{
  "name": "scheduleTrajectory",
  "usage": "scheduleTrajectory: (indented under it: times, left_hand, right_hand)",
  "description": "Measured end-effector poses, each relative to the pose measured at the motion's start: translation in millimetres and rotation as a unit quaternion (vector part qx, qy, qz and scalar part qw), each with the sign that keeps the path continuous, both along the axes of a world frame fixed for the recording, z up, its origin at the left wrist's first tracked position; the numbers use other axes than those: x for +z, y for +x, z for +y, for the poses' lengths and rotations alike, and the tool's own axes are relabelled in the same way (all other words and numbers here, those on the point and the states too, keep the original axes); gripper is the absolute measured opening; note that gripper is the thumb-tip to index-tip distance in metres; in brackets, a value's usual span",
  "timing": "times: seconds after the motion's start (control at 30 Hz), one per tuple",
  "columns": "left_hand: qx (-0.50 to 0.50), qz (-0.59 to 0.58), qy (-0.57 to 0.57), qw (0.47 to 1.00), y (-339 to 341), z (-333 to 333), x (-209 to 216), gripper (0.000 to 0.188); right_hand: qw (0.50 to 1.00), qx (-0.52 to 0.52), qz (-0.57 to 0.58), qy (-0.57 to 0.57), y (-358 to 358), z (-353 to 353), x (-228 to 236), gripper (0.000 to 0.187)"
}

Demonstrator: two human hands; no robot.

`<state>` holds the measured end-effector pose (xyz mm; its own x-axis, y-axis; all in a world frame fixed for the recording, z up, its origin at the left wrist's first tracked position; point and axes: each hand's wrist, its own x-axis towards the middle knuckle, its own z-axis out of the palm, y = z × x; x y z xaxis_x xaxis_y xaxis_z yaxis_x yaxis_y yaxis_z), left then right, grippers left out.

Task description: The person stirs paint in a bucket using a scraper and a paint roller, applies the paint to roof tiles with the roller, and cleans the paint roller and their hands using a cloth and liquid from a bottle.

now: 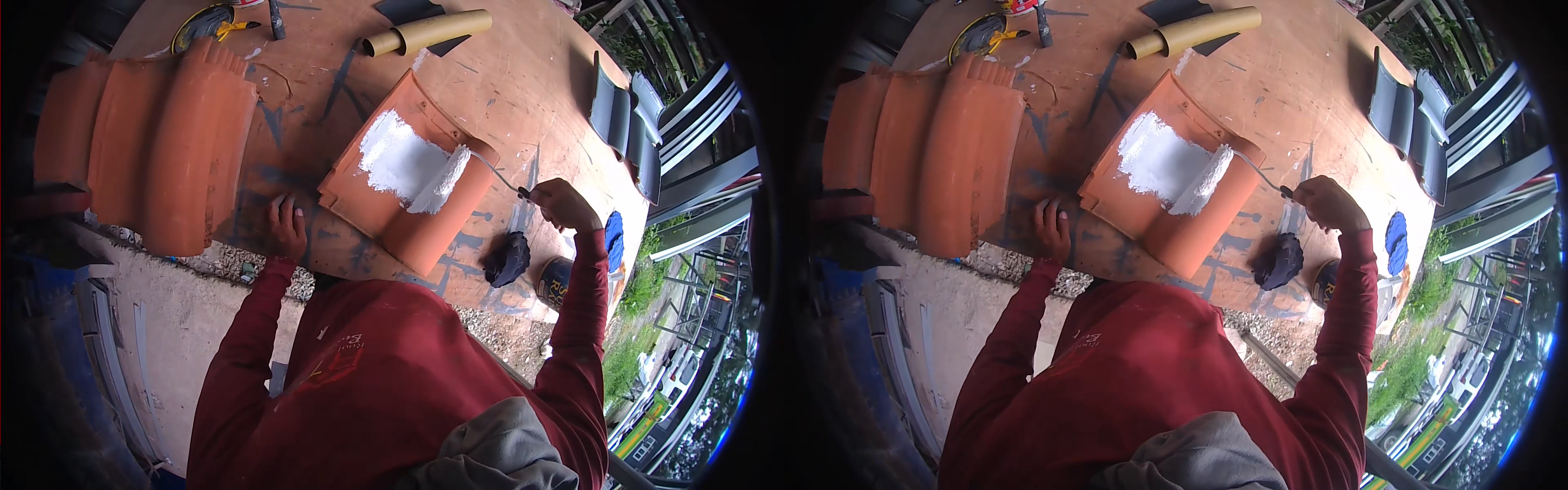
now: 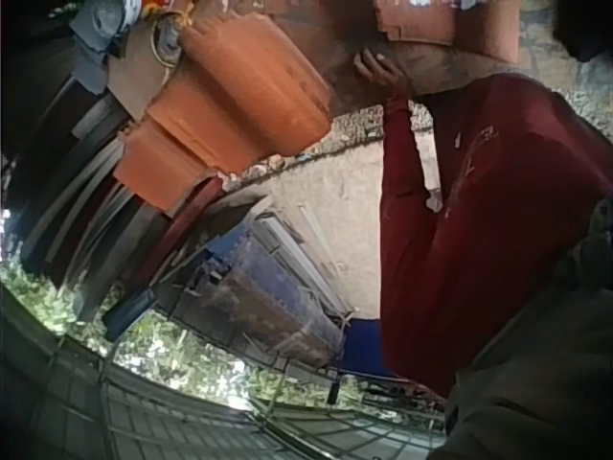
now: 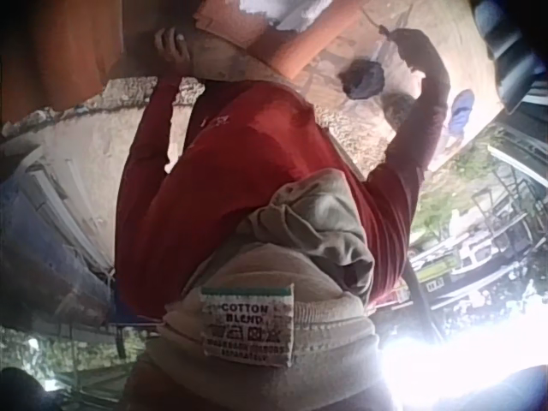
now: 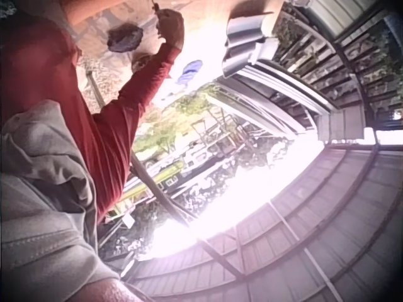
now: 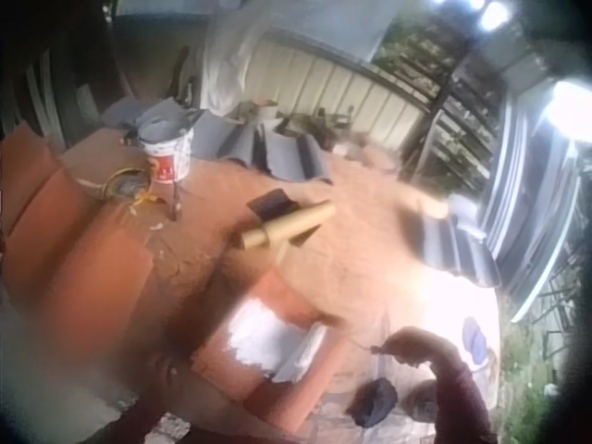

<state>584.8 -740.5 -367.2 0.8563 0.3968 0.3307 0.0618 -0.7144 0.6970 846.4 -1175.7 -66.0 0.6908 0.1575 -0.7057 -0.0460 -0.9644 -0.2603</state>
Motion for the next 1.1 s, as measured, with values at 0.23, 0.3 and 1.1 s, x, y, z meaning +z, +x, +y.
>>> scheduleTrajectory:
  times: [0.23, 0.3, 1.1]
  left_hand:
    - [-0.005, 0.016, 0.021, 1.000, 3, -2, 4, 0.035]
    - [-0.011, 0.019, 0.007, 1.000, 2, -3, 3, 0.036]
    - [-0.008, 0.012, 0.026, 1.000, 4, -1, 6, 0.037]
  right_hand:
    - [0.978, 0.020, -0.053, 0.201, 33, 57, -82, 0.033]
    - [0.979, 0.032, -0.060, 0.192, 38, 59, -80, 0.033]
    - [0.997, 0.023, 0.002, 0.079, 84, 18, -41, 0.030]
